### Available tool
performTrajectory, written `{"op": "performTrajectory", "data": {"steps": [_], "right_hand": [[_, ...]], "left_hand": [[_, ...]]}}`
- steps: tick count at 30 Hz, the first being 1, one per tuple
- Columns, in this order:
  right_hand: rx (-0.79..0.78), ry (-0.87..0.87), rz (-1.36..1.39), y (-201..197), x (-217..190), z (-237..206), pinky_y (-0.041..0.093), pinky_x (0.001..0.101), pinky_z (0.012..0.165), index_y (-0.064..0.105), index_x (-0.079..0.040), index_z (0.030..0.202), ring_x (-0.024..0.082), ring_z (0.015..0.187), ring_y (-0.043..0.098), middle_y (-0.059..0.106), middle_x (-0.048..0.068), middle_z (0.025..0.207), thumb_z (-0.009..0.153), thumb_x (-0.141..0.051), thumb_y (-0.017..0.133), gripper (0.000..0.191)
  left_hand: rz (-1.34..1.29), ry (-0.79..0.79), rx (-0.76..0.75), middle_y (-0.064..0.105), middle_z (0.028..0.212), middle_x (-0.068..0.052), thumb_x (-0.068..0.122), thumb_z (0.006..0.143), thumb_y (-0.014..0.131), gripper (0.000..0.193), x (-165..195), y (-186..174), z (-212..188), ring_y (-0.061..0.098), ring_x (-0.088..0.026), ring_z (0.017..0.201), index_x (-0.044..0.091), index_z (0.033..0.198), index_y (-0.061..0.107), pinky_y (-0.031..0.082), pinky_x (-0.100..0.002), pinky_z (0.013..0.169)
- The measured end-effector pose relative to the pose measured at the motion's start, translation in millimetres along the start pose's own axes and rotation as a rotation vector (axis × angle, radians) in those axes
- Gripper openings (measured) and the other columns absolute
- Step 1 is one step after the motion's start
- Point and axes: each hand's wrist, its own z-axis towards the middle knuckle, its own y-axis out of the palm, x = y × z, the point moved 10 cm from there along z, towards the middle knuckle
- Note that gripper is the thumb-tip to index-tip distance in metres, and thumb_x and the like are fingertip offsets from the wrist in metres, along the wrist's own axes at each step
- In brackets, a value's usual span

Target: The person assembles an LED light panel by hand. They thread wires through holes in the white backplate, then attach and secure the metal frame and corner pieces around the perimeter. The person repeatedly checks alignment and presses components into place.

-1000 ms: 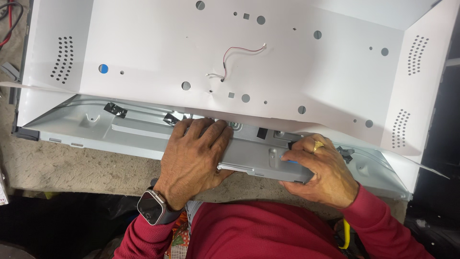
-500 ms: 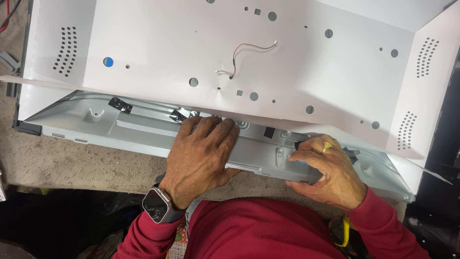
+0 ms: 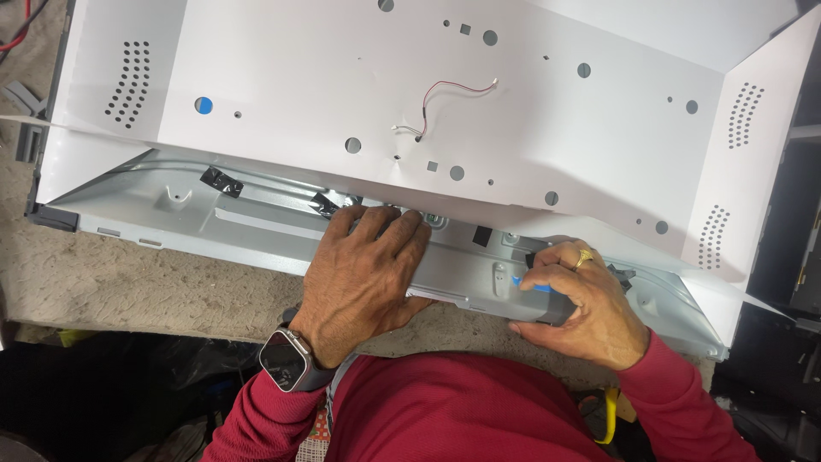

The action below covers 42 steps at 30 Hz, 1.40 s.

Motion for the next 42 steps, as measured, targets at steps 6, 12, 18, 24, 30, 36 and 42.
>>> {"op": "performTrajectory", "data": {"steps": [6,12,18,24,30,36,42], "right_hand": [[0.027,-0.038,0.141,-12.0,-1.2,-0.6,0.055,0.0388,0.082,0.07,-0.013,0.1,0.02,0.091,0.068,0.072,0.004,0.098,0.071,-0.037,0.084,0.04],[-0.032,-0.22,-0.174,-19.3,-30.4,14.1,0.054,0.0332,0.063,0.077,-0.011,0.101,0.015,0.065,0.065,0.073,0.002,0.081,0.09,-0.023,0.068,0.019],[-0.23,-0.351,-0.307,-15.8,-57.2,30.8,0.051,0.035,0.05,0.077,-0.008,0.096,0.018,0.051,0.058,0.068,0.005,0.07,0.09,-0.021,0.068,0.017],[-0.384,-0.375,-0.444,-1.0,-67.1,40.2,0.046,0.0389,0.043,0.066,-0.005,0.092,0.021,0.044,0.053,0.057,0.007,0.062,0.091,-0.015,0.061,0.01],[-0.488,-0.372,-0.397,9.2,-66.4,44.3,0.046,0.0392,0.046,0.054,-0.006,0.083,0.021,0.047,0.053,0.051,0.005,0.058,0.081,-0.007,0.06,0.006],[-0.529,-0.395,-0.303,17.3,-60.0,47.5,0.046,0.0414,0.054,0.049,-0.007,0.079,0.025,0.052,0.053,0.051,0.006,0.062,0.082,-0.008,0.06,0.012],[-0.463,-0.409,-0.103,13.0,-46.6,34.2,0.046,0.0399,0.054,0.043,-0.009,0.081,0.023,0.053,0.052,0.049,0.005,0.063,0.085,-0.009,0.055,0.012]], "left_hand": [[0.035,-0.002,-0.04,0.065,0.126,-0.01,0.062,0.058,0.086,0.086,-0.8,4.0,-2.7,0.059,-0.028,0.114,0.006,0.121,0.069,0.048,-0.05,0.098],[0.025,-0.001,-0.023,0.066,0.126,-0.011,0.06,0.06,0.086,0.084,0.4,2.7,-4.2,0.059,-0.028,0.114,0.005,0.122,0.069,0.048,-0.049,0.097],[0.016,-0.006,0.004,0.066,0.123,-0.013,0.068,0.065,0.081,0.086,0.7,1.3,-5.5,0.059,-0.029,0.113,0.004,0.12,0.07,0.048,-0.05,0.096],[0.043,-0.006,-0.007,0.065,0.124,-0.01,0.063,0.06,0.084,0.085,-1.1,1.9,-7.7,0.059,-0.027,0.115,0.005,0.121,0.069,0.049,-0.047,0.097],[-0.002,-0.028,0.004,0.065,0.122,-0.009,0.058,0.056,0.088,0.085,-3.3,-2.0,-7.9,0.059,-0.026,0.113,0.005,0.12,0.07,0.048,-0.048,0.098],[-0.017,-0.02,0.03,0.066,0.121,-0.008,0.057,0.056,0.089,0.084,-3.2,-6.3,-9.8,0.059,-0.025,0.113,0.005,0.12,0.071,0.048,-0.046,0.097],[-0.041,-0.037,0.048,0.067,0.119,-0.008,0.056,0.056,0.089,0.08,-5.2,-7.9,-11.1,0.06,-0.025,0.111,0.006,0.117,0.072,0.048,-0.046,0.098]]}}
